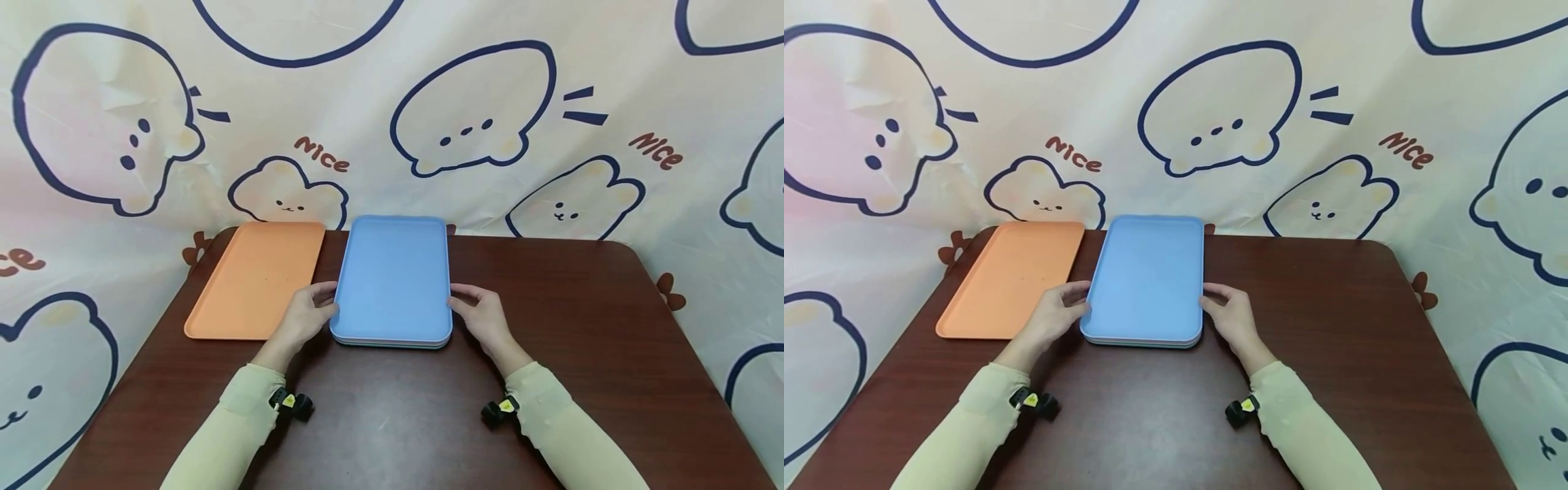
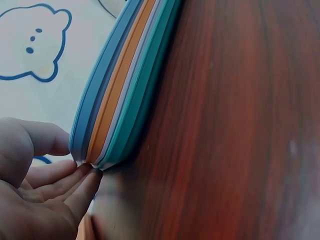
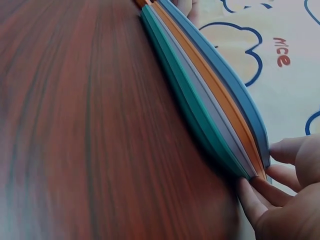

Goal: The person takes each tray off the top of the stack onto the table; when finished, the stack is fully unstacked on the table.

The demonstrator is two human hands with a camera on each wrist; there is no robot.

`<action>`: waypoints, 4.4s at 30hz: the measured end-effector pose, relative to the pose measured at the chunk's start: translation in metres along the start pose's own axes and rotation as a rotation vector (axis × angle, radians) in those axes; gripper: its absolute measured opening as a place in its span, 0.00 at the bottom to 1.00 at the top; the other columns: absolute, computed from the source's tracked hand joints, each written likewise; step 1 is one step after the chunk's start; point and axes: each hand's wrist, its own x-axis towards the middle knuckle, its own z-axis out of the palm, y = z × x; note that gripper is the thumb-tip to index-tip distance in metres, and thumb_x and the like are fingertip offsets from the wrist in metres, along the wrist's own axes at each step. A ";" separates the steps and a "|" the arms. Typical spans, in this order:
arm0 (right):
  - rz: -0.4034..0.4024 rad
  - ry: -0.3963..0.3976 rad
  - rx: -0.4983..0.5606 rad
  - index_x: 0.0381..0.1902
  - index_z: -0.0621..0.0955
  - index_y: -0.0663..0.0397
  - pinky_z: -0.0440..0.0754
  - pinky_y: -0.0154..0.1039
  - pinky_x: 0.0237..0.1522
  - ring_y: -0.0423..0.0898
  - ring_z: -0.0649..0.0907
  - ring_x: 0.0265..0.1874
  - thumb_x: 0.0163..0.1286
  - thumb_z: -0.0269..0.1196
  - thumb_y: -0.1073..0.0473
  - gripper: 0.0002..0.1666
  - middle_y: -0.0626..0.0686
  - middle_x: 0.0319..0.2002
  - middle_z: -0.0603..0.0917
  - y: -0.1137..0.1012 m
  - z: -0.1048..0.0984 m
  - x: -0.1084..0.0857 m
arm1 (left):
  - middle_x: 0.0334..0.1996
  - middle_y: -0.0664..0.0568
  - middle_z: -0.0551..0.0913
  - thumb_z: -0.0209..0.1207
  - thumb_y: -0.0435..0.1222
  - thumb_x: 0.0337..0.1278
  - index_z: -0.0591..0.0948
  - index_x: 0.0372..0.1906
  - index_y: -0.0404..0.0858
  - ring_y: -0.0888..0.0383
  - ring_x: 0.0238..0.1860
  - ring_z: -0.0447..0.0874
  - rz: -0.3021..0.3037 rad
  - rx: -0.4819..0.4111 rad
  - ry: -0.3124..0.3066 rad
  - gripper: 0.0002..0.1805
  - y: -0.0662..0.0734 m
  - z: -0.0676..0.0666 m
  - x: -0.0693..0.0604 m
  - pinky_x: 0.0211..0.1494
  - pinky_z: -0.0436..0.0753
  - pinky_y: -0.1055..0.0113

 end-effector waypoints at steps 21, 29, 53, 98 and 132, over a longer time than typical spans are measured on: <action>-0.060 0.007 0.033 0.62 0.88 0.60 0.77 0.55 0.74 0.55 0.76 0.74 0.74 0.70 0.63 0.20 0.61 0.69 0.84 -0.017 0.053 0.002 | 0.78 0.29 0.71 0.55 0.27 0.74 0.71 0.78 0.28 0.35 0.80 0.69 -0.009 0.049 0.080 0.30 -0.014 -0.041 -0.011 0.65 0.87 0.60; -0.027 0.019 0.052 0.63 0.88 0.56 0.81 0.51 0.68 0.53 0.77 0.73 0.74 0.69 0.63 0.20 0.59 0.69 0.84 -0.020 0.066 0.003 | 0.77 0.30 0.72 0.52 0.28 0.75 0.68 0.81 0.31 0.63 0.21 0.76 -0.070 -0.044 0.046 0.32 -0.022 -0.051 -0.010 0.20 0.75 0.70; -0.114 0.091 -0.037 0.60 0.88 0.66 0.90 0.44 0.52 0.57 0.91 0.52 0.68 0.66 0.67 0.22 0.65 0.55 0.85 -0.026 0.077 0.002 | 0.78 0.32 0.72 0.53 0.33 0.79 0.70 0.79 0.29 0.41 0.80 0.69 -0.058 -0.018 0.070 0.29 -0.023 -0.055 -0.007 0.82 0.69 0.47; -0.032 0.312 0.221 0.63 0.87 0.63 0.86 0.24 0.42 0.29 0.86 0.39 0.76 0.65 0.65 0.20 0.56 0.49 0.90 0.004 -0.023 -0.025 | 0.76 0.29 0.73 0.55 0.27 0.78 0.71 0.78 0.27 0.35 0.79 0.71 0.024 0.073 0.046 0.28 -0.028 -0.055 -0.002 0.80 0.73 0.43; 0.067 0.244 -0.026 0.75 0.78 0.60 0.82 0.19 0.43 0.28 0.83 0.48 0.83 0.61 0.57 0.27 0.66 0.72 0.79 0.038 -0.104 -0.031 | 0.78 0.30 0.71 0.55 0.28 0.79 0.70 0.79 0.29 0.36 0.81 0.69 -0.008 0.074 0.033 0.28 -0.028 -0.056 -0.002 0.80 0.72 0.43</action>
